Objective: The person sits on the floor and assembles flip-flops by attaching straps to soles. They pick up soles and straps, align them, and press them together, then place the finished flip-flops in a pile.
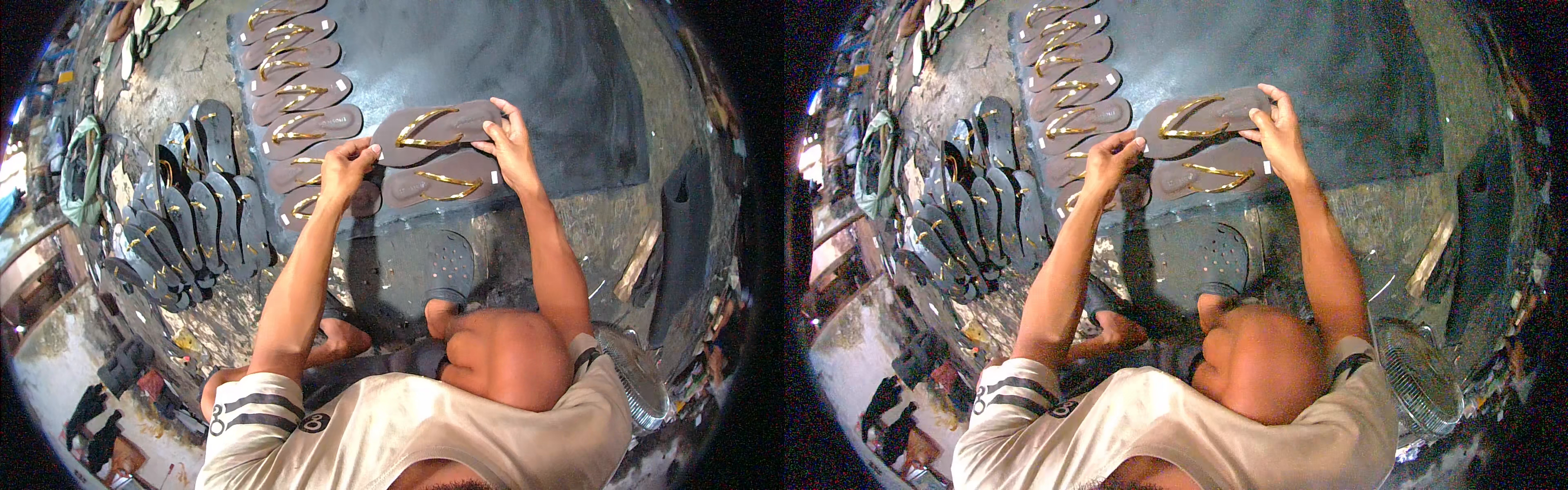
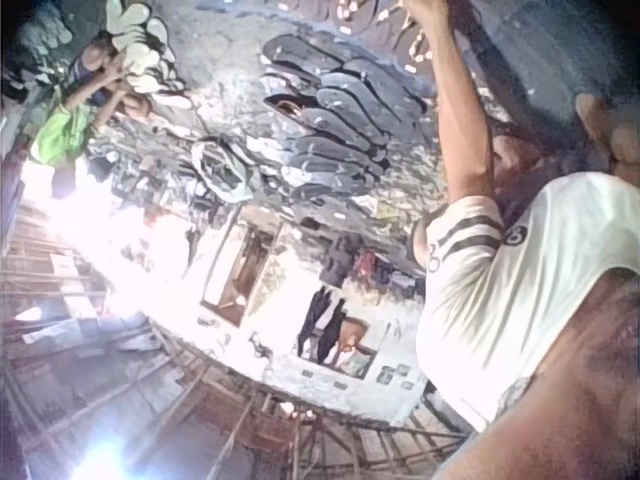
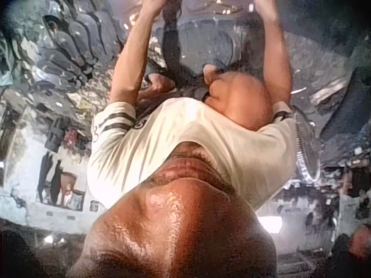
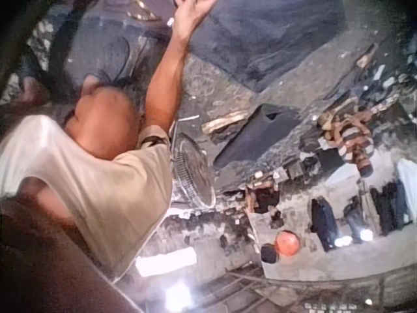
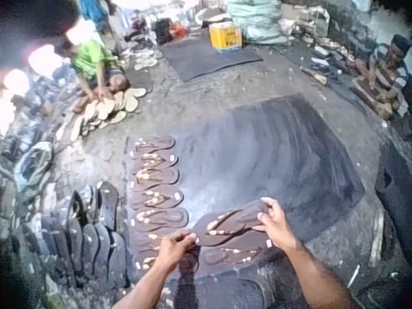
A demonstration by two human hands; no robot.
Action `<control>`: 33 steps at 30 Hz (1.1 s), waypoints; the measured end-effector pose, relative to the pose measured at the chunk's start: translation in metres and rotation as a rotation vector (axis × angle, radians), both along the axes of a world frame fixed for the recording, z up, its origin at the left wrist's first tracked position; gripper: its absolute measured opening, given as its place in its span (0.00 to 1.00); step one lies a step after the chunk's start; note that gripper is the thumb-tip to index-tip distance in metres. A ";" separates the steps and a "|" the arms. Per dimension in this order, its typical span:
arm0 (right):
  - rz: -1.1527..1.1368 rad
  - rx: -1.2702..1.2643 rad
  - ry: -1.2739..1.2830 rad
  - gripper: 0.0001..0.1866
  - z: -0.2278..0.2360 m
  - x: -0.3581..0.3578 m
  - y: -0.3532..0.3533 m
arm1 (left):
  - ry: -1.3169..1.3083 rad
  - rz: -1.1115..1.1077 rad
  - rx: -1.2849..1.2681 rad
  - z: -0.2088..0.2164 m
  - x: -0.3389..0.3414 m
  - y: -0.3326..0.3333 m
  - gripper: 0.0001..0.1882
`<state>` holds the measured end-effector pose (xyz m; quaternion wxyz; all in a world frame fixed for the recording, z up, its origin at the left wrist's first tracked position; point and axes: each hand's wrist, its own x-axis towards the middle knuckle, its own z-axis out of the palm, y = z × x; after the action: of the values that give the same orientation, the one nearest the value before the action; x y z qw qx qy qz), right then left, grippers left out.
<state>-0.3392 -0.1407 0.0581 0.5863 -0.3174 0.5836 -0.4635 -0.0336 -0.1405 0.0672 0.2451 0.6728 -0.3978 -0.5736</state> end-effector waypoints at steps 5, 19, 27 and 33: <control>0.039 0.043 0.135 0.23 -0.025 -0.002 0.002 | -0.320 -0.104 -0.137 0.000 -0.009 -0.001 0.19; 0.371 -0.167 1.159 0.32 -0.031 -0.031 -0.002 | -0.581 -0.326 -0.493 -0.027 -0.014 0.007 0.20; 0.438 -0.346 1.487 0.34 -0.049 0.024 -0.024 | -0.451 -0.496 -0.543 0.011 -0.038 0.012 0.26; 0.294 -0.302 1.158 0.32 -0.038 0.015 -0.027 | -0.790 0.012 -0.521 0.015 0.167 -0.096 0.24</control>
<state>-0.3241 -0.1672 0.0203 0.1805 -0.6741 0.6855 -0.2077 0.1332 -0.2368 0.0826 0.2391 0.7580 -0.5871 -0.1535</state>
